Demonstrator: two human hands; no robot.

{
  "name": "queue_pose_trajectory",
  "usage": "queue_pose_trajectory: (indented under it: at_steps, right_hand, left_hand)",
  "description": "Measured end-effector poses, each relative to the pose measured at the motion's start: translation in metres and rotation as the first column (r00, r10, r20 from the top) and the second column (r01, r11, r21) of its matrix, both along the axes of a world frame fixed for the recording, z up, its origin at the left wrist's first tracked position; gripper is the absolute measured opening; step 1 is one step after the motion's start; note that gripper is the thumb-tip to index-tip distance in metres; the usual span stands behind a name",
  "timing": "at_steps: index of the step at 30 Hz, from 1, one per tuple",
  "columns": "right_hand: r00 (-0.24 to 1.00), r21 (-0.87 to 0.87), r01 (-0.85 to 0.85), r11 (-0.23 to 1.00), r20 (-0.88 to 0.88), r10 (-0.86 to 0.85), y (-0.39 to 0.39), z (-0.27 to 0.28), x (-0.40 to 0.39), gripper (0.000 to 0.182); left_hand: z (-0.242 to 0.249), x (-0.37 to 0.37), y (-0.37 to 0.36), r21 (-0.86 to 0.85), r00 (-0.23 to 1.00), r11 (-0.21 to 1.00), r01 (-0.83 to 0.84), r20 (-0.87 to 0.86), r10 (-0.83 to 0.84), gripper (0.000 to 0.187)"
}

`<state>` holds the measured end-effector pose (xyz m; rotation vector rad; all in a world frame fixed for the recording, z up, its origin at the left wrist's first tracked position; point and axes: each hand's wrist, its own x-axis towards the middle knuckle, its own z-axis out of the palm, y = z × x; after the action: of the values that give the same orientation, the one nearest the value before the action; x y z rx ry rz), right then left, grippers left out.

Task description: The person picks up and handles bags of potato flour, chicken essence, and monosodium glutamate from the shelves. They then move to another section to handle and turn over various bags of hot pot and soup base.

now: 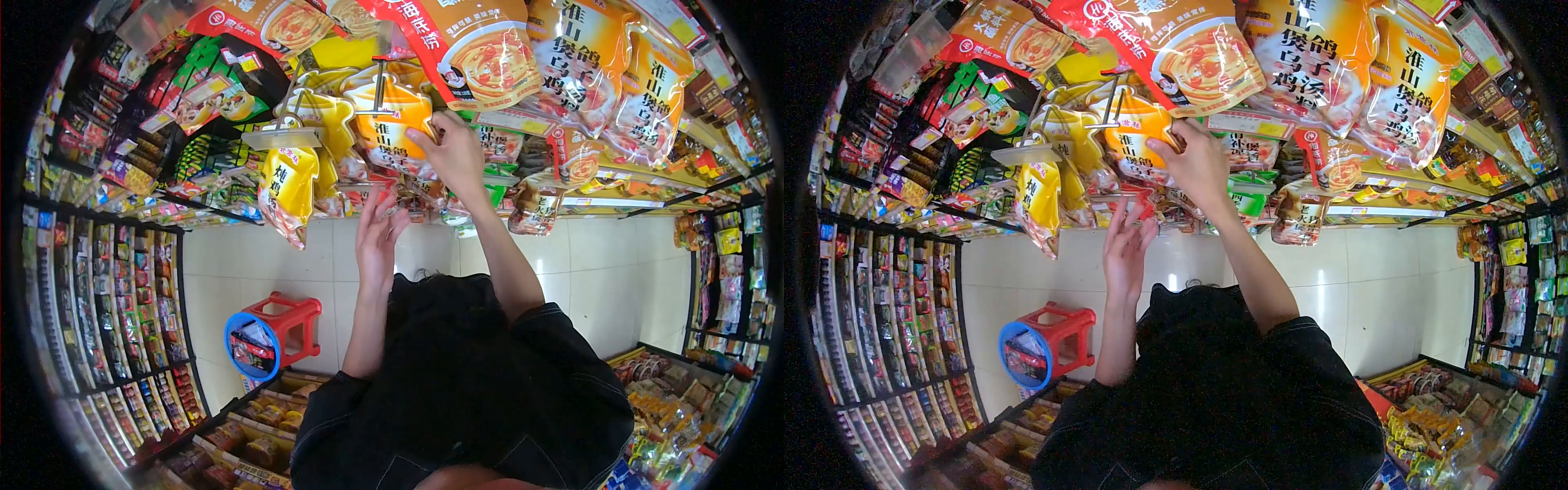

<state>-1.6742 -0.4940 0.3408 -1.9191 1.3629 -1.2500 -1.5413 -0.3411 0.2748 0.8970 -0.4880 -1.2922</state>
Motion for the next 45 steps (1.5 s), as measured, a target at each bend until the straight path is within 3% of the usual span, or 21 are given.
queue_pose_trajectory:
  at_steps: [1, 4, 8, 11, 14, 15, 18, 20, 22, 24, 26, 28, 30, 31, 34, 35, 38, 40, 42, 43, 45]
  right_hand:
    - [1.0, -0.022, 0.0, 1.0, 0.028, 0.001, 0.005, 0.006, 0.0, 0.037]
    - [0.991, 0.224, -0.086, 0.971, 0.122, 0.06, 0.017, 0.025, -0.022, 0.033]
    - [0.973, 0.07, -0.197, 0.978, 0.135, 0.187, 0.035, 0.038, -0.036, 0.032]
    - [0.93, 0.04, -0.266, 0.963, 0.273, 0.246, 0.04, 0.028, -0.047, 0.031]
    - [0.905, 0.179, -0.393, 0.902, 0.252, 0.344, 0.05, 0.032, -0.066, 0.029]
    - [0.843, 0.309, -0.488, 0.816, 0.407, 0.35, 0.058, 0.039, -0.066, 0.03]
    - [0.876, 0.318, -0.481, 0.817, 0.138, 0.462, 0.071, 0.024, -0.085, 0.031]
    - [0.866, 0.375, -0.494, 0.784, 0.295, 0.404, 0.095, 0.025, -0.099, 0.033]
    - [0.917, 0.466, -0.396, 0.791, 0.238, 0.319, 0.115, 0.035, -0.125, 0.036]
    - [0.94, 0.347, -0.334, 0.877, 0.188, 0.283, 0.132, 0.05, -0.149, 0.035]
    - [0.975, 0.388, -0.222, 0.895, 0.118, 0.191, 0.146, 0.07, -0.174, 0.03]
    - [1.0, 0.418, 0.007, 0.909, 0.003, -0.009, 0.159, 0.087, -0.187, 0.033]
    - [0.97, -0.102, 0.237, 0.966, 0.082, -0.229, 0.159, 0.101, -0.19, 0.048]
    - [0.976, -0.156, 0.217, 0.964, -0.002, -0.22, 0.162, 0.111, -0.199, 0.064]
    - [0.973, -0.179, 0.078, 0.981, -0.202, -0.114, 0.16, 0.135, -0.205, 0.077]
    - [0.974, -0.138, 0.135, 0.981, -0.164, -0.157, 0.152, 0.134, -0.209, 0.081]
    - [0.986, -0.049, 0.141, 0.989, 0.095, -0.135, 0.13, 0.139, -0.219, 0.056]
    - [0.972, -0.126, 0.164, 0.978, 0.192, -0.138, 0.114, 0.147, -0.228, 0.05]
    - [0.976, -0.276, 0.213, 0.937, 0.111, -0.19, 0.092, 0.166, -0.241, 0.049]
    - [0.979, -0.315, 0.2, 0.928, 0.1, -0.178, 0.079, 0.173, -0.247, 0.049]
    - [0.978, -0.32, 0.17, 0.932, 0.172, -0.119, 0.056, 0.179, -0.25, 0.05]
  left_hand:
    - [-0.001, 0.001, 0.001, 0.016, 1.0, 1.0, 0.001, 0.002, -0.001, 0.063]
    - [-0.013, 0.005, 0.0, 0.039, 0.999, 0.999, 0.015, 0.029, -0.016, 0.064]
    - [-0.02, -0.001, -0.001, 0.039, 0.999, 0.999, 0.036, 0.0, -0.036, 0.061]
    - [-0.016, -0.011, 0.002, 0.117, 0.993, 0.987, -0.111, 0.048, 0.106, 0.054]
    - [-0.041, -0.019, 0.015, 0.004, 0.981, 0.981, -0.193, -0.023, 0.193, 0.049]
    - [-0.049, -0.016, 0.025, 0.075, 0.994, 0.991, -0.108, -0.005, 0.109, 0.05]
    - [-0.05, 0.008, 0.057, 0.338, 0.981, 0.928, 0.157, 0.057, -0.187, 0.053]
    - [-0.021, -0.007, 0.061, 0.261, 0.953, 0.938, 0.226, -0.259, -0.158, 0.055]
    - [0.004, -0.029, 0.067, 0.034, 0.833, 0.978, 0.207, -0.53, -0.158, 0.058]
    - [0.014, -0.044, 0.062, -0.099, 0.902, 0.936, 0.338, -0.25, -0.352, 0.069]
    - [0.037, -0.064, 0.064, -0.095, 0.851, 0.881, 0.463, 0.326, -0.412, 0.071]
    - [0.056, -0.087, 0.05, -0.095, 0.812, 0.853, 0.514, 0.374, -0.448, 0.072]
    - [0.075, -0.101, 0.024, -0.086, 0.718, 0.814, 0.575, 0.53, -0.451, 0.068]
    - [0.091, -0.11, 0.012, -0.147, 0.701, 0.794, 0.589, 0.582, -0.413, 0.067]
    - [0.12, -0.142, -0.015, -0.295, 0.671, 0.71, 0.639, 0.666, -0.326, 0.068]
    - [0.129, -0.147, -0.02, -0.271, 0.646, 0.689, 0.672, 0.668, -0.368, 0.073]
    - [0.138, -0.154, -0.029, -0.273, 0.628, 0.673, 0.687, 0.69, -0.361, 0.078]
    - [0.124, -0.154, -0.03, -0.389, 0.711, 0.647, 0.656, 0.606, -0.356, 0.079]
    - [0.113, -0.15, -0.026, -0.402, 0.764, 0.663, 0.632, 0.466, -0.446, 0.079]
    - [0.102, -0.147, -0.023, -0.411, 0.755, 0.662, 0.627, 0.53, -0.386, 0.074]
    - [0.087, -0.138, -0.014, -0.286, 0.637, 0.613, 0.736, 0.599, -0.485, 0.075]
